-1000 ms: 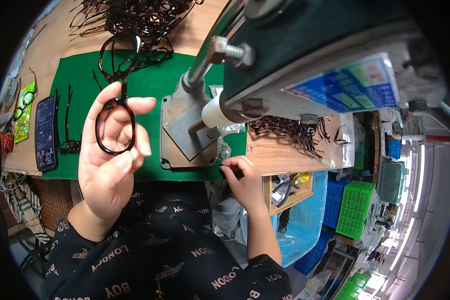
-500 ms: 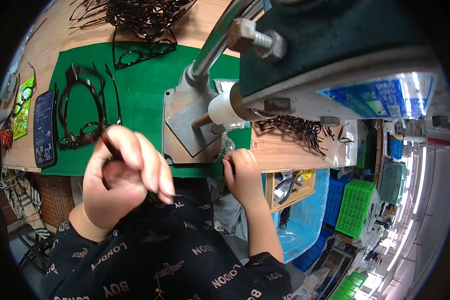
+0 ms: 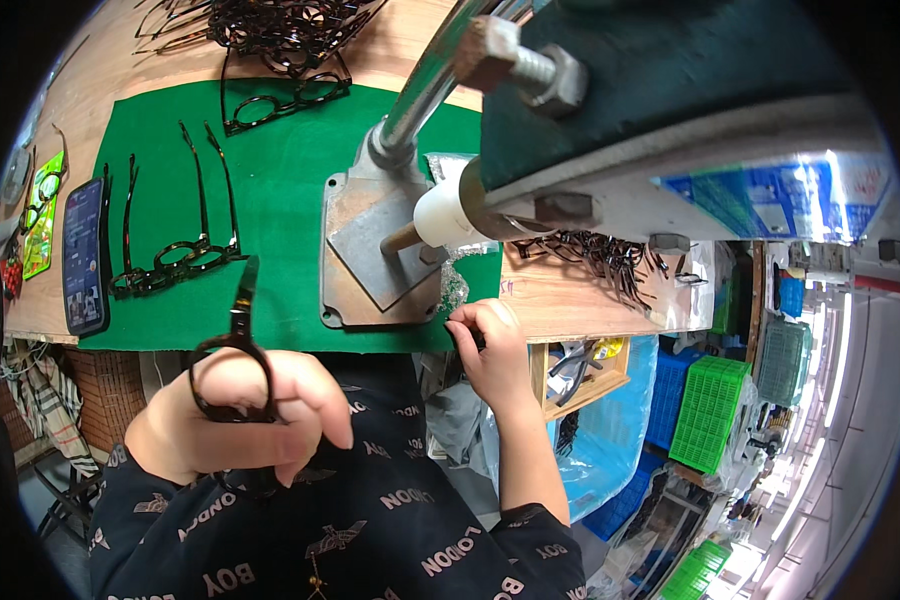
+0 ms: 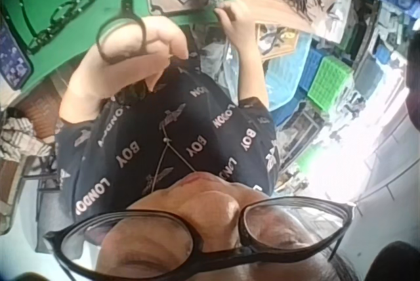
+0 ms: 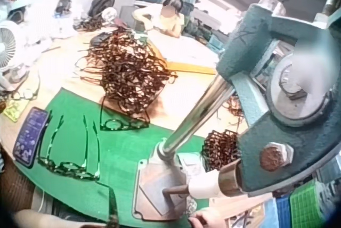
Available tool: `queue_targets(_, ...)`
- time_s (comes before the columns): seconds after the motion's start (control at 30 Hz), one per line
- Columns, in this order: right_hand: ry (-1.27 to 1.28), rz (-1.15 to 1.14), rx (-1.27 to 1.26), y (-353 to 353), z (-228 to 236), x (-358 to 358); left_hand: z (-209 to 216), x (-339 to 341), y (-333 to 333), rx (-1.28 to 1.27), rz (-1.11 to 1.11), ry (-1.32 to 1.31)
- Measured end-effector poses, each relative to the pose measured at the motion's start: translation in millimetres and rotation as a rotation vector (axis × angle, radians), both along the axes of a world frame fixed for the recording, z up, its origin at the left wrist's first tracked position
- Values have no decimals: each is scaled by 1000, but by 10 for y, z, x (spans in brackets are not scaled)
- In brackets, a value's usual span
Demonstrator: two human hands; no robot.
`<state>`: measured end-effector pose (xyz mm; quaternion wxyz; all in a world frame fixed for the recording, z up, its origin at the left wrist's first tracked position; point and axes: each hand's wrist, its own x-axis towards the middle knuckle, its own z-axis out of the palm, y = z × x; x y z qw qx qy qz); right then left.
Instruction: The person assembles eyeglasses by attaching temple arms to frames using a heat-based machine. They repeatedly pick up frames, apply heat to the hinge area, insert the temple arms, and place the finished glasses into a bin.
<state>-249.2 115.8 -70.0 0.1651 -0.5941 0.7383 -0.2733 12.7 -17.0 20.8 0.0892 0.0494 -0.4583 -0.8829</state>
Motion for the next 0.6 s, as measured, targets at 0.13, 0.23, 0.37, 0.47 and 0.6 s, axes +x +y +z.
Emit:
queue_targets(0.13, 4, -24, 20, -41, 35, 79, -15, -57, 17, 4, -93, -179)
queue_targets(0.23, 116, -22, 54, -82, 74, 165, -108, -98, 72, -12, -128, -227)
queue_targets(0.37, 166, 20, 133, -123, 200, 188, -209, -135, 130, 81, -224, -211)
queue_targets(0.47, -422, 89, 87, -220, 541, 376, -261, -147, 170, 70, -247, -181)
queue_targets(0.6, -717, 309, -192, -339, 750, 682, -305, -163, 251, 48, -250, -136)
